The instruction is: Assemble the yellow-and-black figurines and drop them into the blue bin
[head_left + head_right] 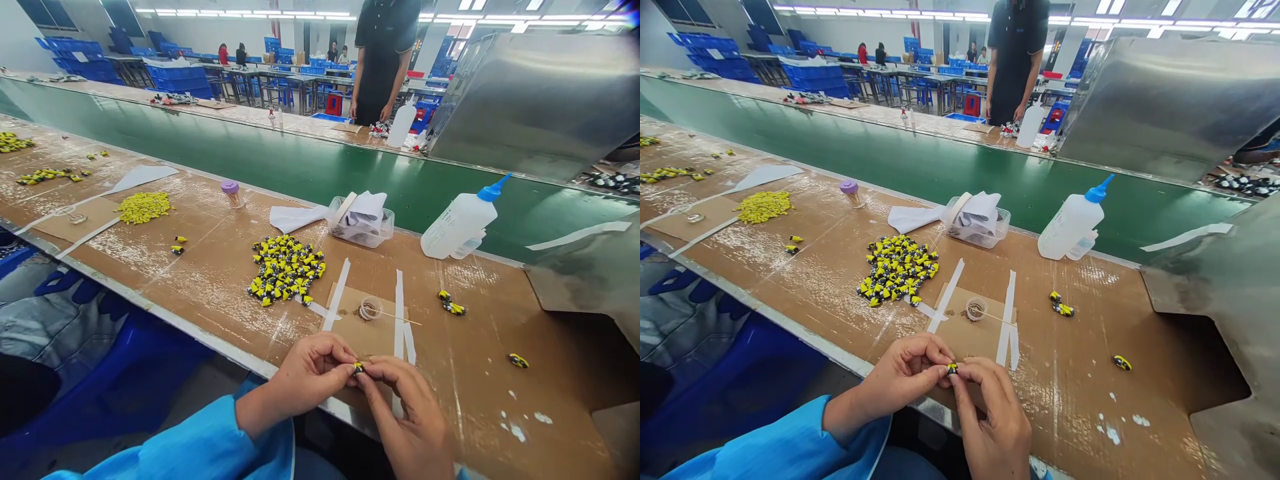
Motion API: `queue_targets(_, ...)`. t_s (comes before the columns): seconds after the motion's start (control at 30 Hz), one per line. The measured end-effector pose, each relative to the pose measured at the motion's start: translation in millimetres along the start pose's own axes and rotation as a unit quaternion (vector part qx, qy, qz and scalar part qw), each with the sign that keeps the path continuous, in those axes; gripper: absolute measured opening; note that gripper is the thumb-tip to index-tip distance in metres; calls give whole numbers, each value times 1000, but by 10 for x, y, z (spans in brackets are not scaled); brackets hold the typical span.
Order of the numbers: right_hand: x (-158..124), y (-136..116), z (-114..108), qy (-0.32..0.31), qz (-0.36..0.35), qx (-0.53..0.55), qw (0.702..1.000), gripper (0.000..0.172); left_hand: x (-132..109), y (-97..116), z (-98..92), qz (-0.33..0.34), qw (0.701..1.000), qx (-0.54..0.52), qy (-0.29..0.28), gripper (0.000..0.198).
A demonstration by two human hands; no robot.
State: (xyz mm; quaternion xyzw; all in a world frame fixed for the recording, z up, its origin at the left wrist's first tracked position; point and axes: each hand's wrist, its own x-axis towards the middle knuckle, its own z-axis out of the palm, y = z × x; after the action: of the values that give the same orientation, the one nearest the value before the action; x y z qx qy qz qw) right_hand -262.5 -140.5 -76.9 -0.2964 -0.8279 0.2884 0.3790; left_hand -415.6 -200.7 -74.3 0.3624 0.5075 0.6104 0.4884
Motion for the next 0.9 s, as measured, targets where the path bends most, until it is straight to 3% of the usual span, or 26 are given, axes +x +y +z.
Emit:
queue_targets(0.2,-25,-63,42,-3,6,-3,1000,9,-39,-38,-26,48,995,84,10,8)
queue_targets(0.33,-30,-78,33,-2,10,-20,1000,8,-61,-49,-44,37,991,127,-5,7)
queue_targets(0.57,21,-70,0,1,-13,-26,1000,5,-50,59,-62,82,955,278,-57,18)
queue_targets(0.77,-26,-10,52,-4,-9,-3,1000,7,-59,1,-59,92,946,306,-56,21)
queue_targets(0.9,-57,45,93,5,-7,-1,1000,10,-55,-1,-44,79,958,268,-59,20)
